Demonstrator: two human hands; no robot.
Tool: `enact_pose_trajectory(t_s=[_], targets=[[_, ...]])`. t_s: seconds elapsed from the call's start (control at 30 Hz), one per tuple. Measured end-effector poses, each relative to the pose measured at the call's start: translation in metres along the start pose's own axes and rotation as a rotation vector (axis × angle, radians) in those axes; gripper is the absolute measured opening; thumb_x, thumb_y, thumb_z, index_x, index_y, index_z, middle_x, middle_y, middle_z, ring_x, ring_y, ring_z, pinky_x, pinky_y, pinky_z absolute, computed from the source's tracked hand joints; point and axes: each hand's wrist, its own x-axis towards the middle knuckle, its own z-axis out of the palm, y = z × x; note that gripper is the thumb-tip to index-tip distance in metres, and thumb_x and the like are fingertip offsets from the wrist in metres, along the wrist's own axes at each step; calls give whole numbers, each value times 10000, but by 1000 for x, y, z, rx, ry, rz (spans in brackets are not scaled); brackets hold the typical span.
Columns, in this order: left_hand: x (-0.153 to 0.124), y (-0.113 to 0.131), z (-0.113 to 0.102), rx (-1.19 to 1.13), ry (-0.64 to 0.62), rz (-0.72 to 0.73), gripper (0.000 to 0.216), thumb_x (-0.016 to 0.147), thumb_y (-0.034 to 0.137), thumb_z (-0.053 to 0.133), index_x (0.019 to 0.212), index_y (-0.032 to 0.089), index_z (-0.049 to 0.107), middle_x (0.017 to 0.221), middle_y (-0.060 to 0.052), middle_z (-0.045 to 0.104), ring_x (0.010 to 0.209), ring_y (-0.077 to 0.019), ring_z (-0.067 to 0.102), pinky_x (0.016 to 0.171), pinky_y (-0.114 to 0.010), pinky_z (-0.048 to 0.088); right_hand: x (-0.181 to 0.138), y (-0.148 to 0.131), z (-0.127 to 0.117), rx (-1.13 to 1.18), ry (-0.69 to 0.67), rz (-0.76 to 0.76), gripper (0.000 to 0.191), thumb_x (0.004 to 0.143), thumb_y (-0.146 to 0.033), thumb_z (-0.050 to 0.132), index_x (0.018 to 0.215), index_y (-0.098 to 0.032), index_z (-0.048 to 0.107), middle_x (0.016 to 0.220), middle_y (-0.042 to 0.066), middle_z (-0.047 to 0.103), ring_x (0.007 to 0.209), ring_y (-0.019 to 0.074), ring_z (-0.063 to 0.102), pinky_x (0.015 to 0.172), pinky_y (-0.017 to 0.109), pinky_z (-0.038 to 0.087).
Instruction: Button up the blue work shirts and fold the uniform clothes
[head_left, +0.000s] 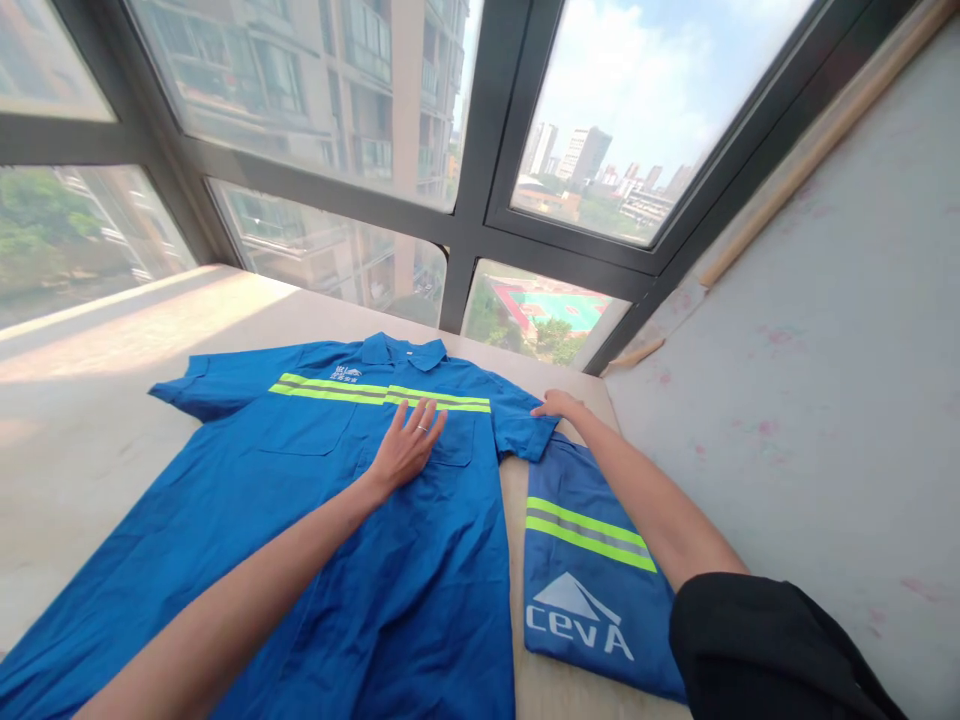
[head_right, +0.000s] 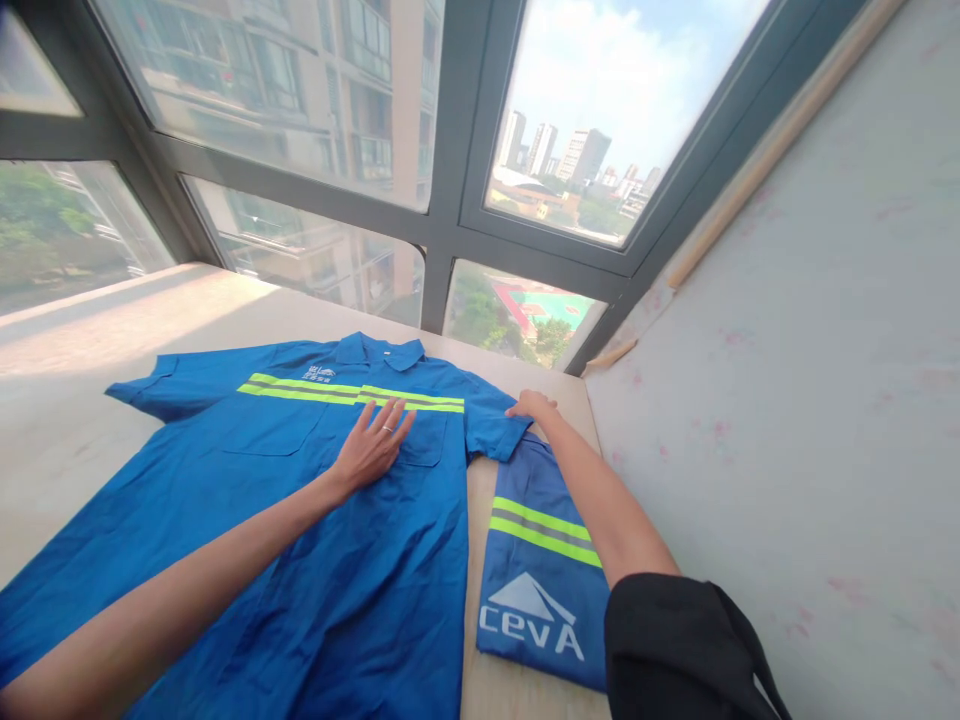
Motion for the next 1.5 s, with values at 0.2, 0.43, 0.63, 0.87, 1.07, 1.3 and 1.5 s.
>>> enact_pose_trajectory(t_s=[0.2, 0.43, 0.63, 0.87, 1.07, 1.3, 1.5], targets=[[-36, 97, -12, -221, -173, 149, 733, 929, 572, 400, 1547, 194, 290, 1605, -150, 266, 1498, -330, 188, 1194, -564, 157, -16, 2, 7, 59, -16, 126, 391, 821, -374, 690, 1155, -171, 668, 1220, 182, 658, 1174, 347, 594, 968, 550, 394], [-77, 161, 1, -287, -237, -79, 831, 819, 568, 514, 1536, 188, 332, 1605, -178, 229, 1489, -409, 164, 1167, -644, 120, -31, 7, 12, 107, 123, 107, 326, 872, -96, 484, 1121, -169, 682, 1201, 167, 651, 1166, 304, 595, 1004, 515, 374], [-116, 159, 4, -221, -127, -141, 736, 871, 412, 476, 1554, 222, 280, 1595, -123, 284, 1485, -329, 237, 1202, -574, 121, -34, 17, -1, 214, 263, 111, 360, 935, -134, 395, 1213, -146, 624, 1256, 198, 564, 1107, 299, 616, 868, 395, 476], [-158, 131, -2, -71, 4, 3, 660, 964, 432, 398, 1560, 189, 249, 1592, -101, 313, 1471, -272, 289, 1208, -476, 189, -26, 20, -21, 401, 335, 108, 324, 938, -132, 441, 1184, -190, 644, 1284, 160, 550, 1168, 284, 580, 934, 361, 458], [-170, 117, -3, -37, 47, -23, 698, 961, 541, 406, 1532, 150, 316, 1564, -143, 364, 1461, -281, 308, 1179, -449, 278, -20, 17, -24, 667, 128, 166, 294, 900, -318, 631, 1122, -125, 622, 1060, 170, 680, 921, 251, 678, 738, 321, 545], [-170, 93, -21, -94, 3, -125, 524, 934, 567, 470, 1189, 135, 623, 1306, -179, 589, 1295, -329, 493, 1056, -470, 426, -34, 23, -17, 924, -238, 177, 257, 787, -304, 800, 890, -131, 642, 749, 49, 677, 618, 121, 650, 563, 220, 543], [-162, 90, -47, -140, -133, -150, 225, 970, 257, 487, 819, 169, 629, 879, -82, 629, 854, -228, 585, 790, -357, 473, -39, 24, -6, 969, -266, 233, 242, 844, -289, 749, 991, -122, 653, 902, 83, 685, 752, 153, 660, 650, 279, 579]])
